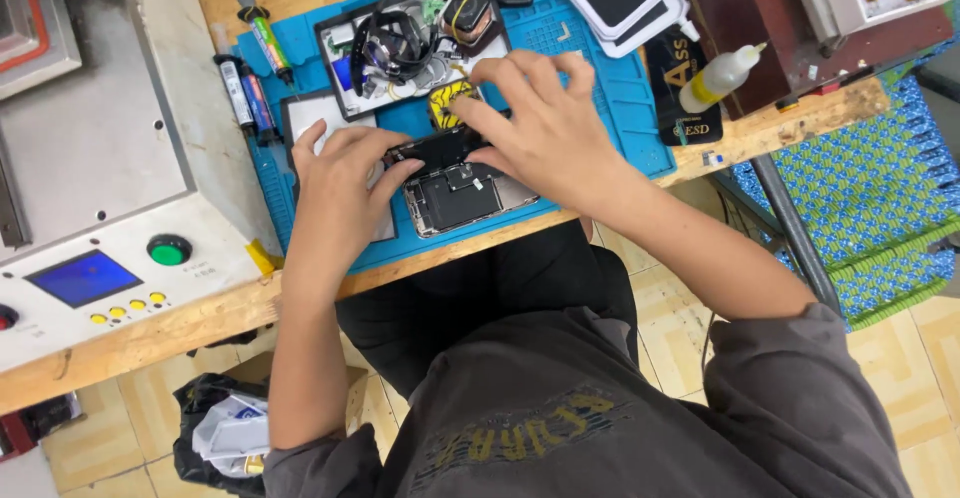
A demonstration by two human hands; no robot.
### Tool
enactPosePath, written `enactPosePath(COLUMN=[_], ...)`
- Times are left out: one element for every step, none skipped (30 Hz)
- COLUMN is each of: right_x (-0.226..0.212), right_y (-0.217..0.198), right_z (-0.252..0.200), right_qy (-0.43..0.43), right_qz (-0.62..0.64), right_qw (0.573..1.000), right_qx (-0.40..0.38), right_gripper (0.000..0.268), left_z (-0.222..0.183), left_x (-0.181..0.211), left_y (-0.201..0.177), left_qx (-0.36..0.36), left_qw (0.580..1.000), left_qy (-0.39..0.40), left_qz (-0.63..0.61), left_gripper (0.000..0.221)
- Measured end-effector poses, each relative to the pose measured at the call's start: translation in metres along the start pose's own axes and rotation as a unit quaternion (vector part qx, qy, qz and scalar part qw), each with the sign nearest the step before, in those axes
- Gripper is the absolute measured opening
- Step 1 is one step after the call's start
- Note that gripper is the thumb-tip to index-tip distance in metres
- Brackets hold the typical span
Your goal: Repairing a smartphone by unscrewing internal components and applying adhesive strips
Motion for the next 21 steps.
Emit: enactPosePath(right_x=[0.000, -0.006, -0.009, -0.002, -0.003, -0.004, -0.002, -0.003, -0.004, -0.009, -0.001, -0.004, -0.008, -0.007, -0.006, -0.005, 0.001, 0.010, 0.019, 0.024, 0.030], right_y=[0.003, 0.007, 0.012, 0.015, 0.018, 0.020, 0.025, 0.025, 0.029, 0.035, 0.033, 0.031, 0.031, 0.022, 0.014, 0.006, -0.011, -0.034, -0.056, -0.065, -0.079], right_z=[0.003, 0.004, 0.005, 0.001, 0.004, 0.002, 0.001, -0.001, -0.001, 0.004, -0.001, -0.003, -0.003, -0.005, -0.006, -0.008, -0.009, -0.010, -0.013, -0.034, -0.058], right_qy=[-0.001, 0.009, 0.026, 0.053, 0.072, 0.082, 0.094, 0.126, 0.149, 0.163, 0.187, 0.180, 0.172, 0.175, 0.181, 0.184, 0.184, 0.193, 0.193, 0.194, 0.177], right_qz=[-0.005, -0.016, 0.051, 0.099, 0.069, 0.087, 0.106, 0.069, 0.085, 0.113, 0.088, 0.098, 0.107, 0.103, 0.132, 0.161, 0.158, 0.253, 0.340, 0.340, 0.334], right_qw=[1.000, 1.000, 0.998, 0.993, 0.994, 0.990, 0.986, 0.985, 0.978, 0.970, 0.968, 0.971, 0.974, 0.974, 0.971, 0.967, 0.968, 0.945, 0.896, 0.896, 0.875], right_qx=[-0.013, -0.015, -0.030, -0.047, -0.053, -0.071, -0.087, -0.095, -0.122, -0.142, -0.141, -0.122, -0.102, -0.101, -0.084, -0.068, -0.067, 0.072, 0.210, 0.211, 0.303], right_gripper=[0.071, 0.071, 0.062, 0.054, 0.054, 0.065, 0.077, 0.077, 0.083, 0.089, 0.089, 0.096, 0.104, 0.104, 0.090, 0.077, 0.077, 0.042, 0.016, 0.016, 0.015], left_z=[0.001, -0.003, -0.005, 0.004, 0.000, -0.002, -0.001, -0.009, -0.014, -0.024, -0.011, -0.012, -0.013, -0.014, -0.014, -0.016, -0.018, -0.020, -0.022, -0.023, -0.025], left_x=[0.000, 0.000, -0.001, 0.001, 0.003, 0.001, -0.004, -0.013, -0.031, -0.052, -0.045, -0.043, -0.044, -0.051, -0.058, -0.065, -0.075, -0.085, -0.096, -0.104, -0.113], left_y=[0.001, -0.002, -0.004, 0.001, 0.000, 0.002, 0.004, 0.015, 0.024, 0.027, 0.029, 0.028, 0.027, 0.032, 0.035, 0.039, 0.045, 0.051, 0.058, 0.063, 0.068], left_qx=[0.004, 0.001, 0.002, 0.002, -0.003, -0.011, -0.016, -0.026, 0.009, 0.053, 0.050, 0.018, -0.014, -0.013, 0.001, 0.017, 0.018, 0.028, 0.038, 0.038, 0.041], left_qw=[1.000, 1.000, 1.000, 0.999, 0.998, 1.000, 0.999, 0.999, 0.998, 0.993, 0.994, 0.994, 0.990, 0.991, 0.990, 0.990, 0.990, 0.993, 0.996, 0.996, 0.995], left_qy=[0.003, 0.018, 0.003, 0.007, 0.041, 0.016, -0.007, 0.038, 0.024, -0.002, 0.031, -0.017, -0.064, -0.059, -0.046, -0.036, -0.033, -0.030, -0.027, -0.026, -0.023], left_qz=[-0.003, -0.006, -0.015, -0.033, -0.047, -0.009, 0.030, 0.013, 0.058, 0.108, 0.096, 0.109, 0.123, 0.122, 0.130, 0.137, 0.136, 0.109, 0.081, 0.082, 0.082], left_gripper=[0.020, 0.020, 0.016, 0.013, 0.013, 0.015, 0.018, 0.018, 0.021, 0.023, 0.023, 0.020, 0.018, 0.018, 0.018, 0.019, 0.019, 0.019, 0.021, 0.021, 0.023])
Point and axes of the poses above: each hand's wrist, its own z-axis towards the middle knuckle, its own y-axis out of the palm, x = y × z, the point moved 3 cm from there along z, towards the middle knuckle, and after that the axes turned 4 degrees about -z, right-handed, at the moved point
